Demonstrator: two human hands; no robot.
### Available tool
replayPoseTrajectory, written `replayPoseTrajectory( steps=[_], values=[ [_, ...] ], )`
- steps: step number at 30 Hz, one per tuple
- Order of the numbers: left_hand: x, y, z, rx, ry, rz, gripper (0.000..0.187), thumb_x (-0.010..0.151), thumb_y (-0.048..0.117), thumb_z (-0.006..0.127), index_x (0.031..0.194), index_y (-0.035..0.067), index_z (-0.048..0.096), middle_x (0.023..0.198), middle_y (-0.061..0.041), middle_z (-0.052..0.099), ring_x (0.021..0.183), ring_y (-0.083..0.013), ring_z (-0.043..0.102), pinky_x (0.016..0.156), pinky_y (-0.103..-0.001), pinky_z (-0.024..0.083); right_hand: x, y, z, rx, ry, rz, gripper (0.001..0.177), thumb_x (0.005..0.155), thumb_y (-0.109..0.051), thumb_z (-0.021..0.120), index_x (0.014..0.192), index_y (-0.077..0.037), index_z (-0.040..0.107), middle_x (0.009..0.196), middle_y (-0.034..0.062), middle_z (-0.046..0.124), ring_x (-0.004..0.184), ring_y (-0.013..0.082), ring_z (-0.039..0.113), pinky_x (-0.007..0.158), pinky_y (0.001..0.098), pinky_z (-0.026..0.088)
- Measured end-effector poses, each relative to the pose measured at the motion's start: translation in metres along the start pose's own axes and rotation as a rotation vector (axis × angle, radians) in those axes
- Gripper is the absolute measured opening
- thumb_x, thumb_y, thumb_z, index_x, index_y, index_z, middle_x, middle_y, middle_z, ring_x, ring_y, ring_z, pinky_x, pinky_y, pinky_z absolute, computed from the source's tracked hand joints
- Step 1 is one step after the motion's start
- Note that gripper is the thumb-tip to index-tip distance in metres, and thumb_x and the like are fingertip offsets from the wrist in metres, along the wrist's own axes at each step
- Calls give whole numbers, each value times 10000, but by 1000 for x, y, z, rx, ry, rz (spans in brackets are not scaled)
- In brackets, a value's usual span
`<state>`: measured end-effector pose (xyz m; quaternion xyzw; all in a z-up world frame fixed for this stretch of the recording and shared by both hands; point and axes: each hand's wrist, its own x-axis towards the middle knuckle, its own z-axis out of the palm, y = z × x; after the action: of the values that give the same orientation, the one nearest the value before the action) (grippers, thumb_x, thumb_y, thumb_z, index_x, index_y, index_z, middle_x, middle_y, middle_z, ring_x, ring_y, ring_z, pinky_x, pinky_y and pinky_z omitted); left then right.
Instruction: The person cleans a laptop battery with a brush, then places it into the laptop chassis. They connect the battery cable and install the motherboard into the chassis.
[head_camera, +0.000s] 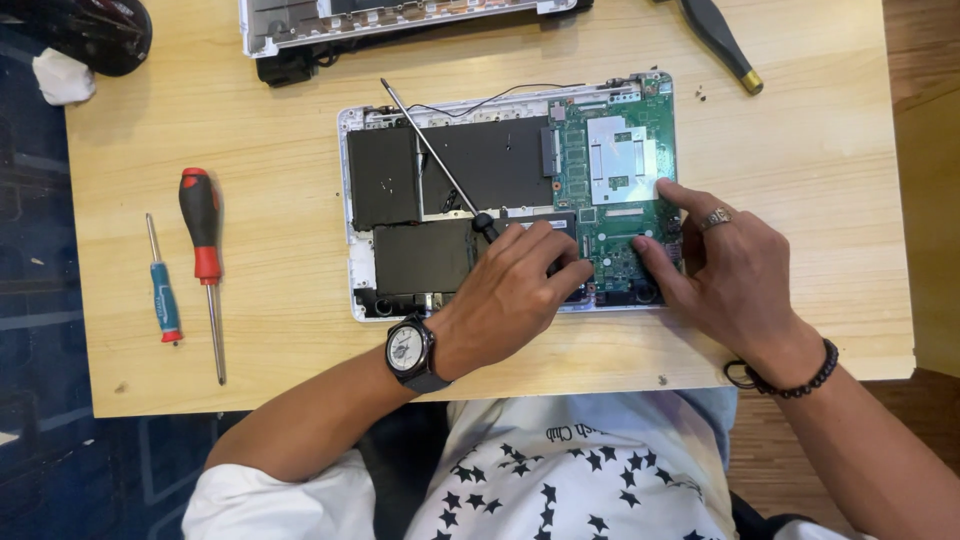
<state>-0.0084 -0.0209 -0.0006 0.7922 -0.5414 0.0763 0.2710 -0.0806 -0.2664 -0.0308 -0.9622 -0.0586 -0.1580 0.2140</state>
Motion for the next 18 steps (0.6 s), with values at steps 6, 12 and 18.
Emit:
replayPoseTrajectory(
  steps=[6,12,18],
  values=[
    [3,1,-4,16,18,27,153,947,-128,626,972,22,639,928,-135,592,854,-291,563,687,-403,382,1,-1,-2,28,6,10,471,1000,-277,797,1379,-26,672,679,16,586,621,196,576,554,354,433],
    [3,10,-11,209,-69,92,111,974,95,716,1017,11,657,1049,-127,629,882,-267,561,695,-385,430,2,-1,-2,13,-11,-14,488,1013,-294,789,1397,-25,654,665,0,579,596,182,564,519,342,408],
    [4,16,-13,301,-79,77,127,953,99,693,889,98,584,1052,-94,595,841,-249,514,653,-381,379,3,-3,-3,0,12,-9,477,1005,-282,793,1389,-31,663,695,13,595,641,221,596,551,374,440]
  ],
)
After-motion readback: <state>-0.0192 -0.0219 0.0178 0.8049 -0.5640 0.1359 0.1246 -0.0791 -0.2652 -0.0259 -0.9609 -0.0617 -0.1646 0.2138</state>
